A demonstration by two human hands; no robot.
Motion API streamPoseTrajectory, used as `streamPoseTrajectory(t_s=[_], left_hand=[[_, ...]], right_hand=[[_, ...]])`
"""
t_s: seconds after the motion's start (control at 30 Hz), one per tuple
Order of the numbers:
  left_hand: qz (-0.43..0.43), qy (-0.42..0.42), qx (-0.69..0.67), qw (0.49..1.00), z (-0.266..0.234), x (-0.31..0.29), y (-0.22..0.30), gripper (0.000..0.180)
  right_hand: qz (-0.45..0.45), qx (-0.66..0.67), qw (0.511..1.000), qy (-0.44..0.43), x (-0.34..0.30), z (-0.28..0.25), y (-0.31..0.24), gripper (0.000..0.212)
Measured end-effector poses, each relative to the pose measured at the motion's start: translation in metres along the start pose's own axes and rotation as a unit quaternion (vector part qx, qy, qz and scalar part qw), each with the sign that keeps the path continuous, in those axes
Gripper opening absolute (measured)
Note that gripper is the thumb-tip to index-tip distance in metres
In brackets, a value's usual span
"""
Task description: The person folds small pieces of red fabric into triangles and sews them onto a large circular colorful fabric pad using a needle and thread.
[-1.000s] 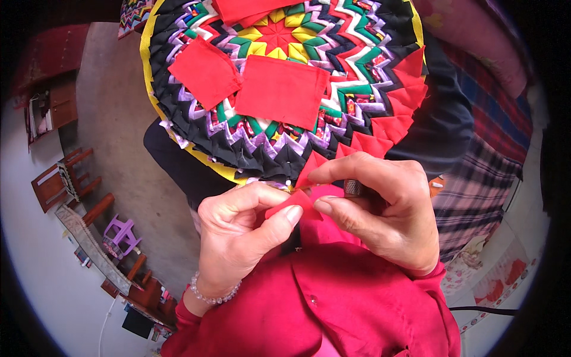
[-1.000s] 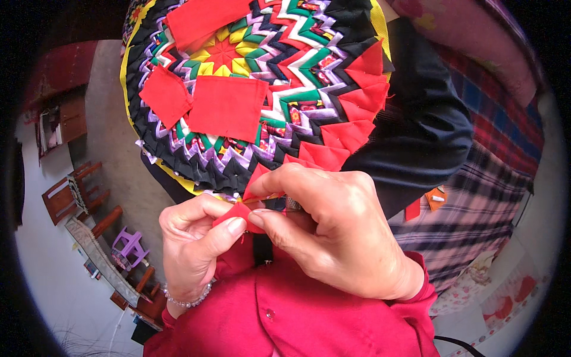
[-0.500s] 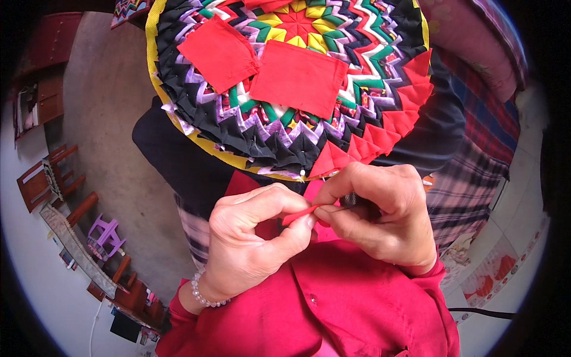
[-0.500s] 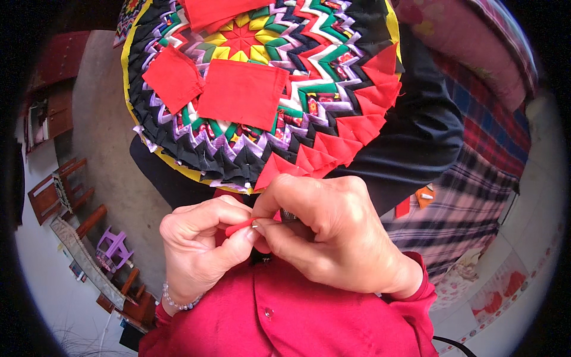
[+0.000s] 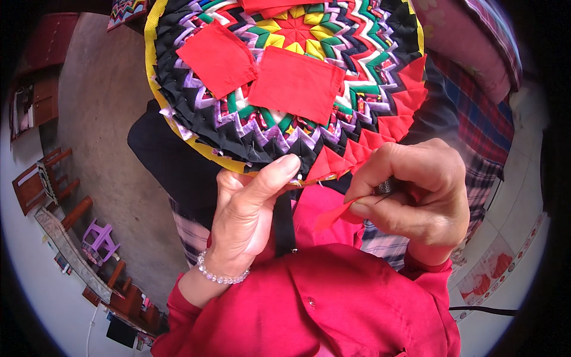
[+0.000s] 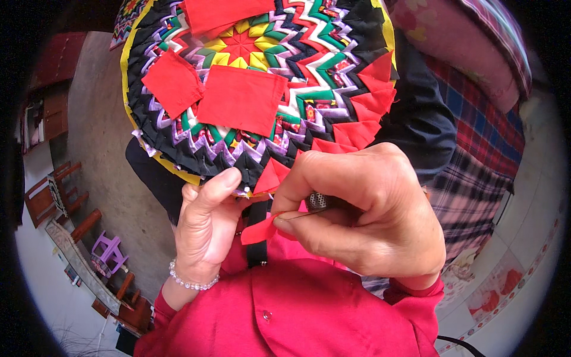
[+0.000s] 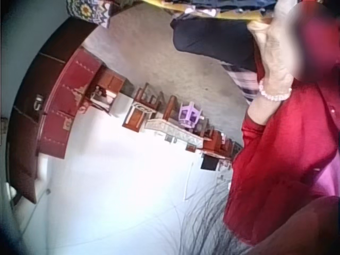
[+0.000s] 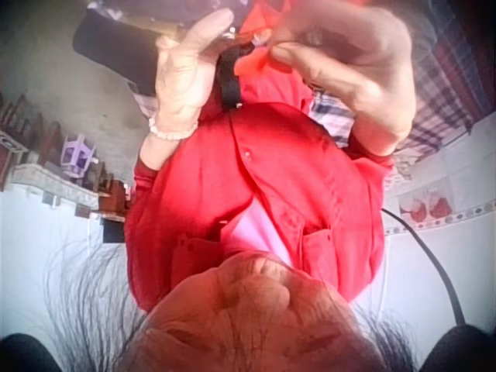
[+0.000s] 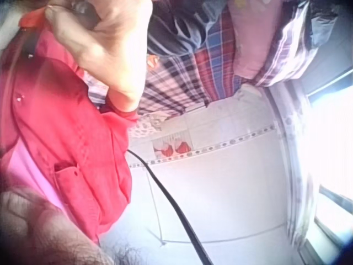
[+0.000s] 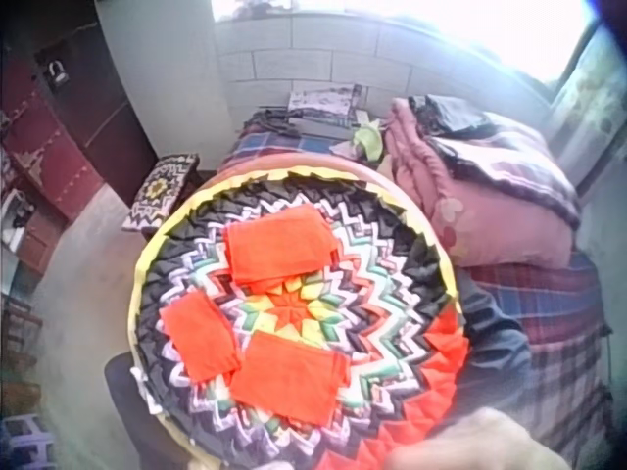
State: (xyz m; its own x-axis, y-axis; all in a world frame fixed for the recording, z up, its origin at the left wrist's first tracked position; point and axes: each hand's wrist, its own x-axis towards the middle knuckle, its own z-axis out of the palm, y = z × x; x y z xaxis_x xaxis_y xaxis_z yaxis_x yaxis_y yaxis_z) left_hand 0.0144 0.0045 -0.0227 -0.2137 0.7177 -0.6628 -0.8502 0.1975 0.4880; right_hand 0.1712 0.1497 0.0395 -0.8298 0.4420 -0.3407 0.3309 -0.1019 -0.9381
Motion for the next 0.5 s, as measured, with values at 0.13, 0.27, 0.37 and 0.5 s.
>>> streamPoseTrajectory(t_s=[0.13, 0.27, 0.37, 0.5], left_hand=[[0.030, 0.021, 0.062, 0.997, 0.001, 0.001, -0.002, 0.014], [0.053, 0.021, 0.110, 0.992, 0.001, 0.003, 0.000, 0.011], [0.061, 0.023, 0.115, 0.991, -0.003, 0.001, -0.001, 0.016], [0.162, -0.011, 0.345, 0.925, -0.028, -0.004, -0.010, 0.032]], right_hand=[[0.013, 0.002, 1.000, 0.015, 0.005, 0.009, 0.001, 0.006], [0.053, 0.013, 0.998, 0.026, 0.009, 0.019, -0.003, 0.005], [0.033, -0.055, 0.995, 0.071, 0.014, 0.030, 0.006, 0.006], [0.017, -0.109, 0.983, 0.146, 0.017, 0.043, 0.012, 0.007]])
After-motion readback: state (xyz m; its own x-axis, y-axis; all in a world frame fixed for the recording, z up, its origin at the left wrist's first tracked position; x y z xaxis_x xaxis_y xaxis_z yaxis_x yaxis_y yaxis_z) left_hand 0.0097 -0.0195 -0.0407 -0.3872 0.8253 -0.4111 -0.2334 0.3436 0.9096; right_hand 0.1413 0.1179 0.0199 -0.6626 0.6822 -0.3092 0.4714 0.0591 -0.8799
